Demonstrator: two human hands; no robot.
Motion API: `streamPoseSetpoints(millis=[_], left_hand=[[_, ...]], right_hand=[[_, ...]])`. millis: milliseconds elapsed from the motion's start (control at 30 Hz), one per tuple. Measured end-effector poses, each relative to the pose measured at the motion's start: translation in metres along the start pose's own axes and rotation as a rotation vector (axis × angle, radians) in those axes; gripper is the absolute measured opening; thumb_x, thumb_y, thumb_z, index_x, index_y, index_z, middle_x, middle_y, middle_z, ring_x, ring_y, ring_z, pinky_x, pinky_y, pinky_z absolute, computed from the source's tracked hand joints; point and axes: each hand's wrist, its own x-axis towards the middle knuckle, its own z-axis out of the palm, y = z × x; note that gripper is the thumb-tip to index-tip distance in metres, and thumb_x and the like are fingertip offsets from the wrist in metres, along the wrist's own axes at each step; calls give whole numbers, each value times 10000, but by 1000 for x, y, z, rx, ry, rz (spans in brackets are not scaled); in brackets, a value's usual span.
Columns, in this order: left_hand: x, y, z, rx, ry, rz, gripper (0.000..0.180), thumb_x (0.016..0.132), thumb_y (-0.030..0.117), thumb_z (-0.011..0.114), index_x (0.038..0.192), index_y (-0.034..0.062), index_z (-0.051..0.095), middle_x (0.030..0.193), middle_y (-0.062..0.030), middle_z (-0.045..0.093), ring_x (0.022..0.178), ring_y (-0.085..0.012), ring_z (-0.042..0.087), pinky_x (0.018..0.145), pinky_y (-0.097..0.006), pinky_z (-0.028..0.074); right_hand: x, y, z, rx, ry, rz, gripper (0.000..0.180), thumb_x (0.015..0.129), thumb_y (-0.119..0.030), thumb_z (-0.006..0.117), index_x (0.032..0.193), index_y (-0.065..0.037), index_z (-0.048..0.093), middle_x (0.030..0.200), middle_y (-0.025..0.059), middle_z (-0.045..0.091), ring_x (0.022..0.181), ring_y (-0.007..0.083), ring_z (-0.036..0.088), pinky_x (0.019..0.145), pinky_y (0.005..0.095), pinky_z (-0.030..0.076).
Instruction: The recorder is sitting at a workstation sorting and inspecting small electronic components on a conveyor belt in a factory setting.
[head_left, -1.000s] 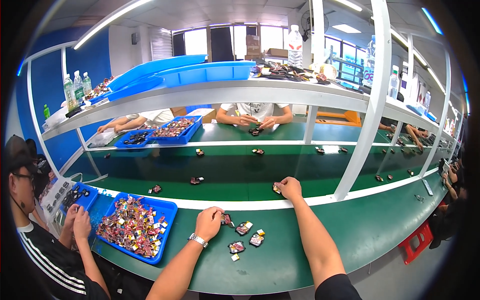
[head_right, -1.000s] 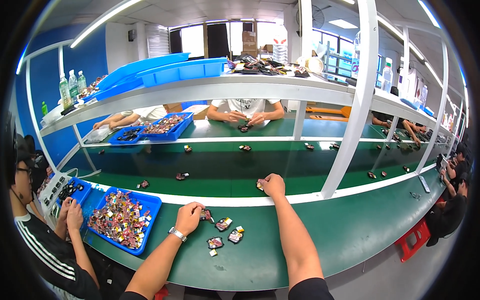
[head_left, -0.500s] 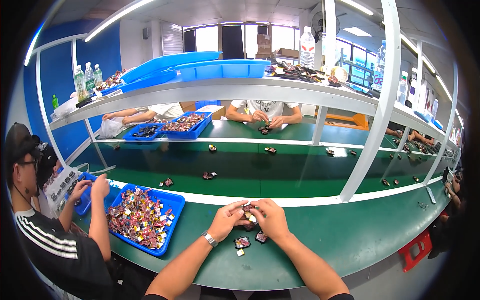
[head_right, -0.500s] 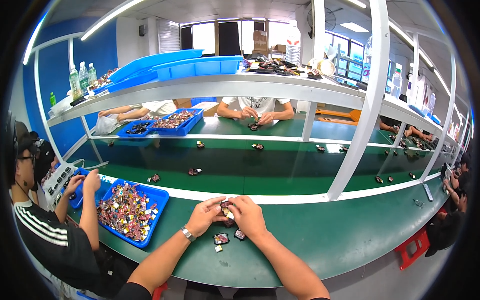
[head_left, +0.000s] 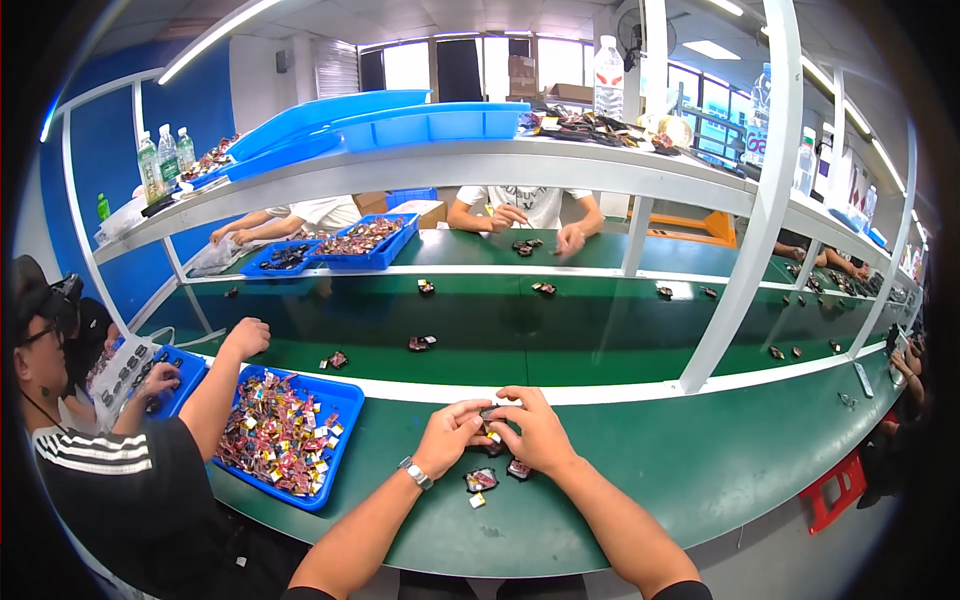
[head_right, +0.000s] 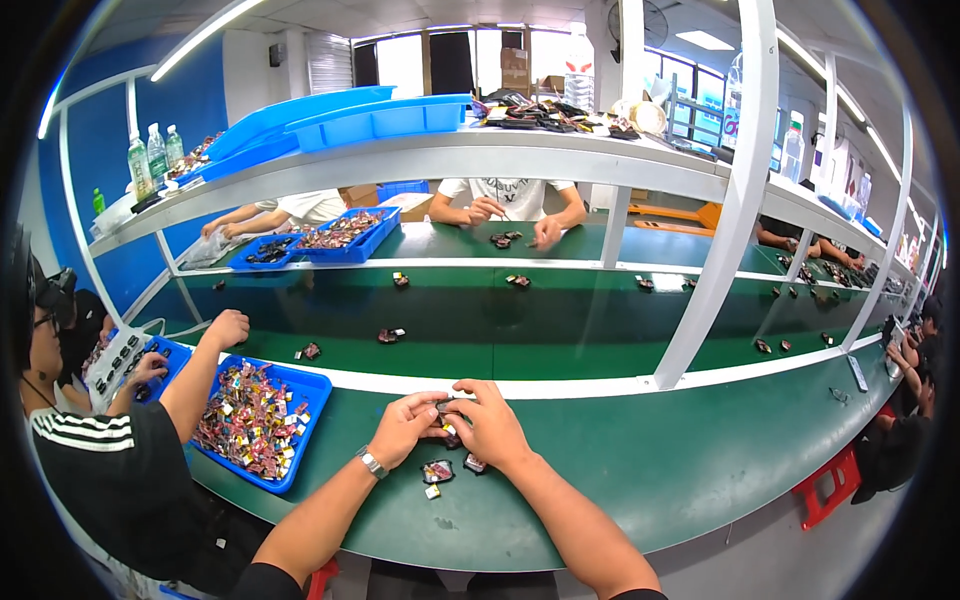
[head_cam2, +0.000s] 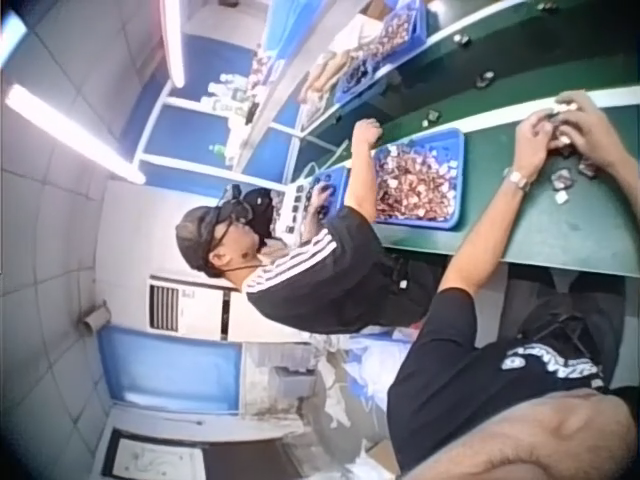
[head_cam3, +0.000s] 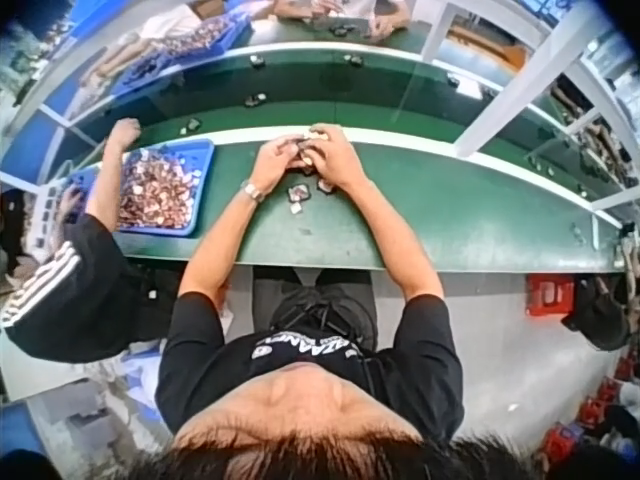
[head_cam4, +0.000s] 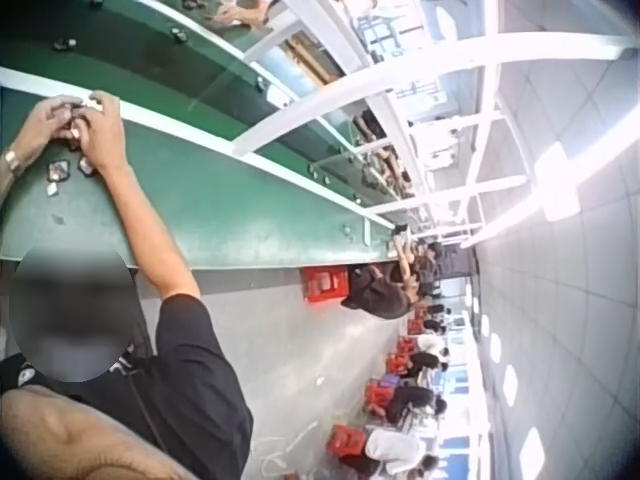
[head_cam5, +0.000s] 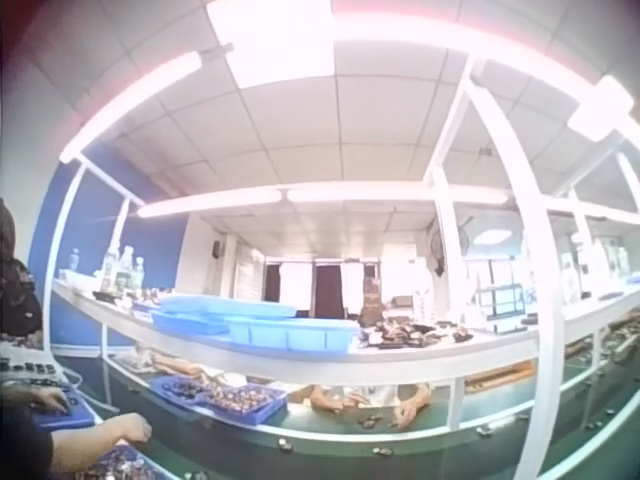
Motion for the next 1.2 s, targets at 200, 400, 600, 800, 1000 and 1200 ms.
streamPoseSetpoints(millis=[200,400,600,800,1000,1200], left_hand=[[1,0,-2,-12,-40,-17,358,981,57,522,1331,-15,500,1193,-105,629,1018,-156,643,876,-303,562],[-4,7,1,-45,-41,-22,245,974,30,519,1212,-12,558,1164,-116,625,1002,-164,647,832,-297,582],[-2,0,-1,10,-89,60,138,972,20,530,1100,-8,572,1056,-97,632,946,-164,655,805,-296,593],[0,-3,-7,46,-57,44,70,981,26,523,1029,-10,559,1035,-93,629,924,-157,658,766,-274,599],[0,-4,-2,5,-73,62,123,982,3,493,1093,-12,544,1051,-110,627,931,-166,660,809,-289,596],[0,-4,-1,-44,-43,41,243,969,-21,486,1210,4,488,1152,-150,610,1021,-207,651,866,-324,587]], right_hand=[[-2,2,-1,22,-46,57,106,828,-89,687,928,-57,698,1169,88,605,1104,277,559,888,364,504],[-7,14,3,338,-93,190,116,865,-100,669,959,-36,693,1195,80,614,1055,229,597,884,335,503],[-8,15,2,488,-109,295,134,883,-65,649,992,-2,693,1210,96,606,976,167,638,863,296,516],[-7,10,4,558,-148,334,121,874,-55,660,969,6,705,1191,96,610,1038,169,620,880,301,512],[-9,7,3,299,-100,214,108,830,-103,715,923,-49,730,1152,82,636,1083,218,596,912,337,494],[-11,-1,7,106,21,164,127,792,-116,738,916,-85,749,1122,52,657,1092,262,581,934,370,478]])
